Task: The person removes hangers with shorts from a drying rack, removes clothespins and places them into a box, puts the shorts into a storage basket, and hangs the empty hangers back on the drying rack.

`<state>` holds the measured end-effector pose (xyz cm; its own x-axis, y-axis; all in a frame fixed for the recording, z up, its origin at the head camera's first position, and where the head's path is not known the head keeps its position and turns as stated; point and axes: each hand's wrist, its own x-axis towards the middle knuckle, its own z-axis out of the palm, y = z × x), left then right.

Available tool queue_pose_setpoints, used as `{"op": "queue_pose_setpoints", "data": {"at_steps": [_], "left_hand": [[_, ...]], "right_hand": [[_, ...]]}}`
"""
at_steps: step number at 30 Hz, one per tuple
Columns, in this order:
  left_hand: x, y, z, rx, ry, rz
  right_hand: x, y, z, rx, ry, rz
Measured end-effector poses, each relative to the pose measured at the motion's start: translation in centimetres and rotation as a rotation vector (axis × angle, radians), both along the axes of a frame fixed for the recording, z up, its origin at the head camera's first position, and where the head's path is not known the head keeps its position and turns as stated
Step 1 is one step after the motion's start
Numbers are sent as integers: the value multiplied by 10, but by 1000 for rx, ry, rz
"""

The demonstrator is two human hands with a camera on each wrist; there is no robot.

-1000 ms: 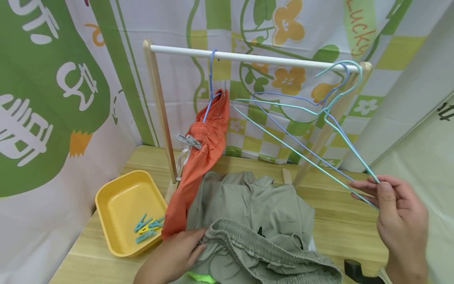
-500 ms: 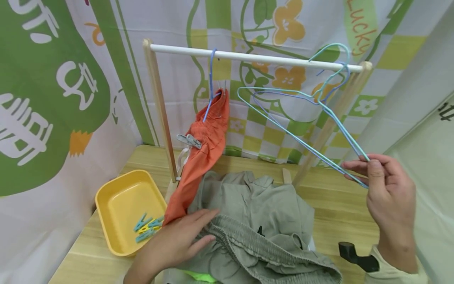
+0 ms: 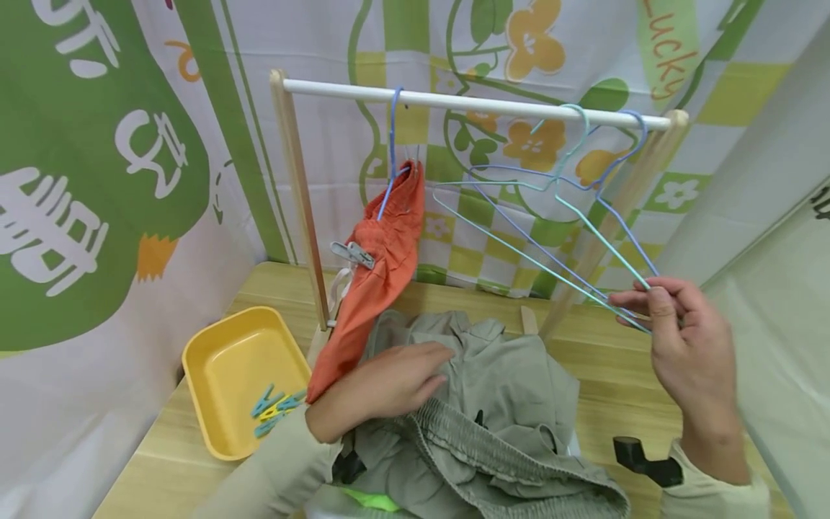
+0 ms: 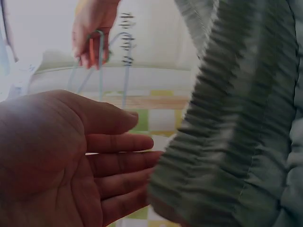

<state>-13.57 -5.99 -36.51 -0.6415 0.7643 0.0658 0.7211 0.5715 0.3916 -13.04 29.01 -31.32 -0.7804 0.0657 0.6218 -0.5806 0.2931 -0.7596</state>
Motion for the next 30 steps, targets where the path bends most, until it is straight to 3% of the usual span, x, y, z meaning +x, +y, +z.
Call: {"op": "queue_pose_setpoints", "data": {"at_steps": [6, 9, 16, 23, 27, 30], "left_hand": [[-19, 16, -14, -93, -48, 27], [-25, 18, -21, -130, -87, 54], [-36, 11, -28, -84, -120, 140], [-46, -5, -34, -90, -111, 248], [-53, -11, -37, -119, -90, 246], [-57, -12, -41, -115, -78, 230]], "right_hand": [[4, 3, -9, 59, -61, -10], [8, 7, -16, 40, -119, 31], [18, 17, -38, 327, -249, 37], [11, 13, -58, 557, -461, 170], [1, 8, -68, 673, -578, 280], [-11, 4, -76, 731, -607, 322]]}}
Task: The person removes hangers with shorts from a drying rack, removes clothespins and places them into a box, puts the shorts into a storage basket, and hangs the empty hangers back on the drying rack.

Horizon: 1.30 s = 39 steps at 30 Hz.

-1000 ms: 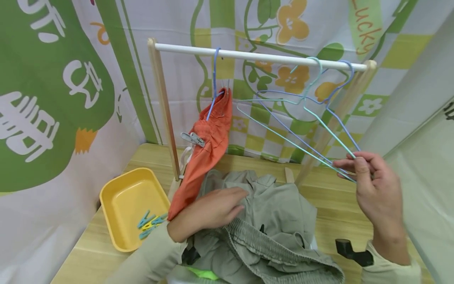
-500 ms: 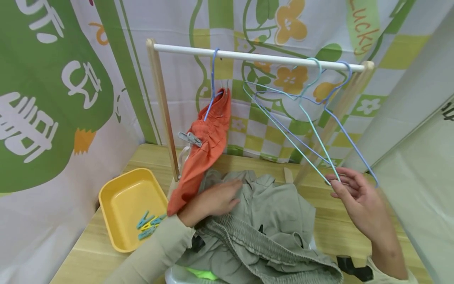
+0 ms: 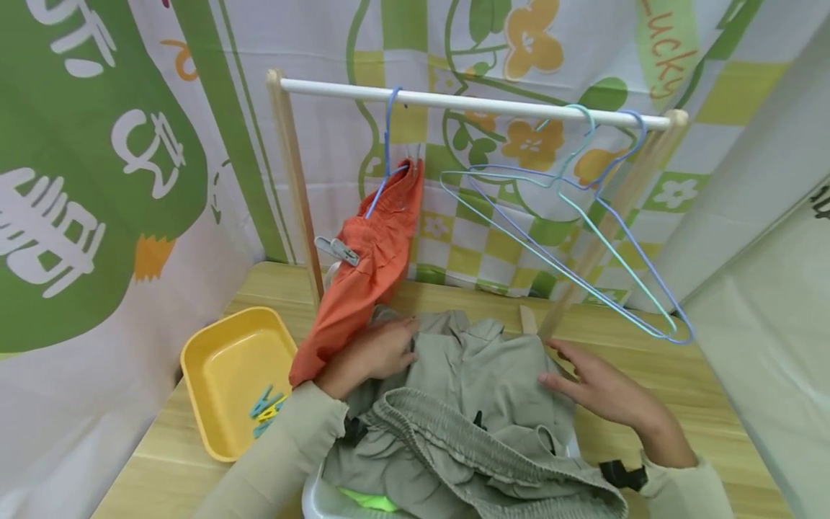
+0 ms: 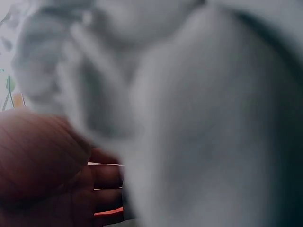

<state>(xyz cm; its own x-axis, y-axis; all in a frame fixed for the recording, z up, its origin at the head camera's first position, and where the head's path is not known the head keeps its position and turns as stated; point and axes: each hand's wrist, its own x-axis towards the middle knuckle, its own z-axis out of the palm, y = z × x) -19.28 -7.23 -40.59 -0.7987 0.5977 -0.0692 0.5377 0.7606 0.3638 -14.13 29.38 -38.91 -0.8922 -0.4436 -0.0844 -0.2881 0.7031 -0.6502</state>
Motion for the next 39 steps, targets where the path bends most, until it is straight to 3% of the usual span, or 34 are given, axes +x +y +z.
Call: {"op": "queue_pose_setpoints", "data": {"at_steps": [5, 12, 20, 30, 39], "left_hand": [[-5, -1, -6, 3, 49, 9], [-11, 1, -10, 88, 107, 43], [-12, 0, -10, 194, 127, 131], [-9, 1, -9, 268, 275, 84], [11, 1, 0, 324, 332, 80]], "right_hand": [[-20, -4, -12, 59, 10, 64], [-30, -3, -27, 12, 47, 118], [-32, -2, -26, 2, 174, 53], [-28, -6, -21, 74, 257, -40], [-12, -13, -5, 22, 322, -75]]}}
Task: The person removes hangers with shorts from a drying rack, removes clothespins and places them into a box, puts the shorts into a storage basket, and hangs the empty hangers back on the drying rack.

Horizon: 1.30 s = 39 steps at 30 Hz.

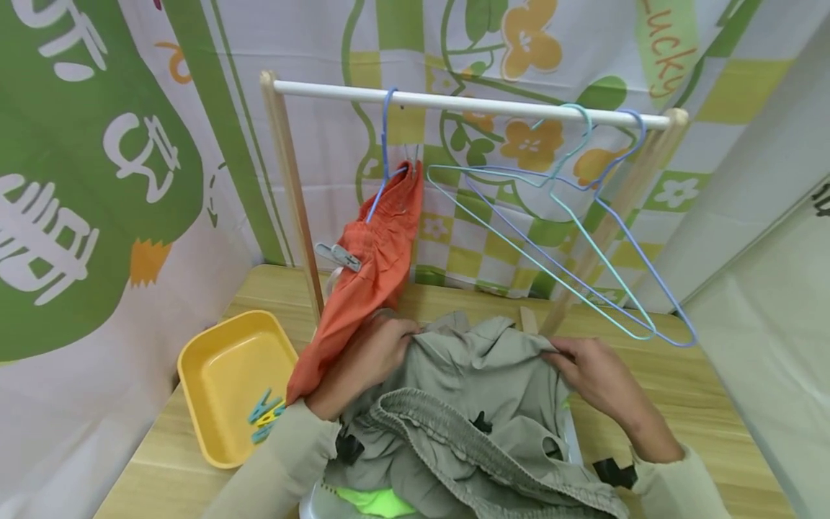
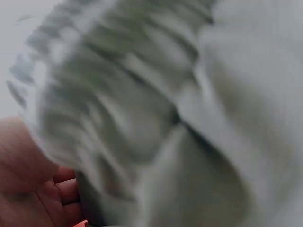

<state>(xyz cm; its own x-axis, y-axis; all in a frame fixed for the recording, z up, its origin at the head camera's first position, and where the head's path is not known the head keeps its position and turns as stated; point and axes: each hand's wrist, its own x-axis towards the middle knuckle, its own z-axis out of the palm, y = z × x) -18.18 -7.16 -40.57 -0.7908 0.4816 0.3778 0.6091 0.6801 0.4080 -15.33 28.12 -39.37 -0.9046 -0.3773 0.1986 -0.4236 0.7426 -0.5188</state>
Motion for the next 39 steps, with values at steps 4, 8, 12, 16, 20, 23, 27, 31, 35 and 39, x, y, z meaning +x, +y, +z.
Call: {"op": "queue_pose_setpoints", "data": {"at_steps": [4, 8, 12, 16, 20, 23, 27, 31, 35, 39], "left_hand": [[13, -1, 6, 95, 2, -51], [31, -4, 14, 124, -11, -109], [52, -9, 24, 70, -59, -148], [73, -13, 34, 8, -129, -203], [91, -21, 43, -47, -229, -289], [101, -30, 49, -64, -306, -389], [106, -42, 55, -57, -380, -516], [99, -47, 53, -39, -451, -541], [89, -45, 46, -79, -400, -398], [80, -43, 36, -172, -377, -304]], "right_hand": [[9, -3, 7, -70, 76, 84], [18, -4, 14, -131, 150, 193], [29, -5, 23, -165, 136, 298], [38, -8, 28, -191, 73, 453], [45, -9, 29, -238, -49, 657], [51, -10, 31, -265, -183, 792], [56, -15, 36, -267, -278, 952], [51, -11, 35, -280, -320, 960], [43, -6, 31, -247, -291, 723], [36, -5, 25, -147, -245, 495]]}}
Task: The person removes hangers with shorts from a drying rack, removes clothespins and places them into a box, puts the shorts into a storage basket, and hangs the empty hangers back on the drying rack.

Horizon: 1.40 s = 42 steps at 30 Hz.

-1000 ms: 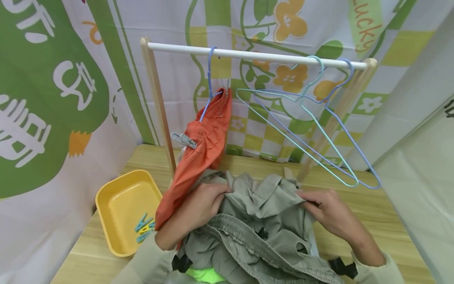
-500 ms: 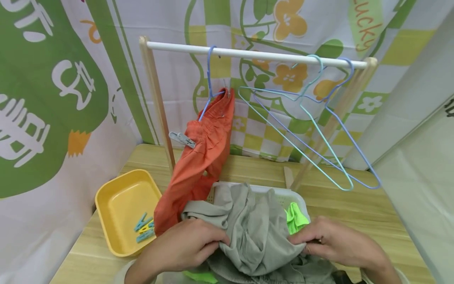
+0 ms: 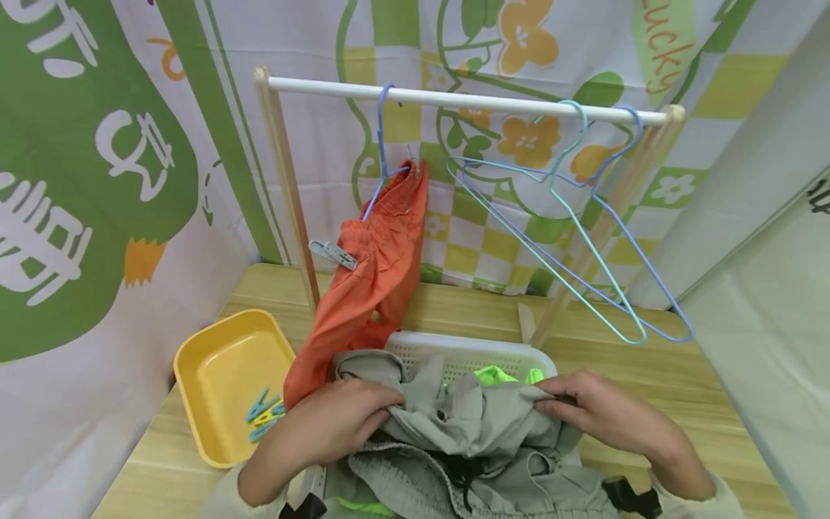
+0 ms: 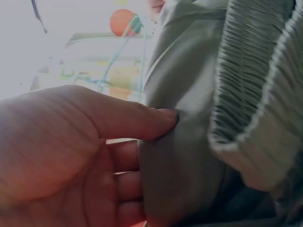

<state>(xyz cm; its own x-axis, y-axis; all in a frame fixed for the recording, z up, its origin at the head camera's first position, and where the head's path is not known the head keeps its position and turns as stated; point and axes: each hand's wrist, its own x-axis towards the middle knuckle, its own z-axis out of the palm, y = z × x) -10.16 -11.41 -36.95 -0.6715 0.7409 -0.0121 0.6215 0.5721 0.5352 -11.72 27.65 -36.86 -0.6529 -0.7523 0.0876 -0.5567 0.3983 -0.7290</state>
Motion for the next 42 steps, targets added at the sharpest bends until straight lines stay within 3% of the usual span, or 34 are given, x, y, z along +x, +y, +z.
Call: {"op": "queue_pose_setpoints", "data": {"at_steps": [4, 10, 14, 17, 21, 26, 30, 34, 38, 40, 42], "left_hand": [[-8, -2, -12, -88, -56, -24], [-13, -1, -32, -165, -53, -87], [-15, 2, -35, -213, -41, -126], [-17, 4, -31, -221, -92, -129], [-14, 1, -20, -193, -149, -101], [3, -9, 2, -135, -58, -55], [20, -18, 13, -131, -43, -18], [29, -21, 12, -115, -111, -34], [28, -23, 4, -98, -142, -45], [26, -24, -1, -97, -126, -53], [24, -26, -5, -96, -126, -60]], "right_hand": [[-9, 1, -8, 92, 2, -49], [-19, -2, -19, 189, -7, 1], [-21, -8, -22, 227, -32, 50], [-19, -10, -19, 253, -53, 39], [-8, -2, -6, 290, -35, -76], [16, 23, 14, 298, 20, -223], [35, 43, 14, 267, -10, -185], [46, 50, 2, 161, -185, -50], [52, 47, -8, 72, -431, -16], [54, 44, -11, 48, -480, -8], [53, 40, -14, 47, -449, 15]]}}
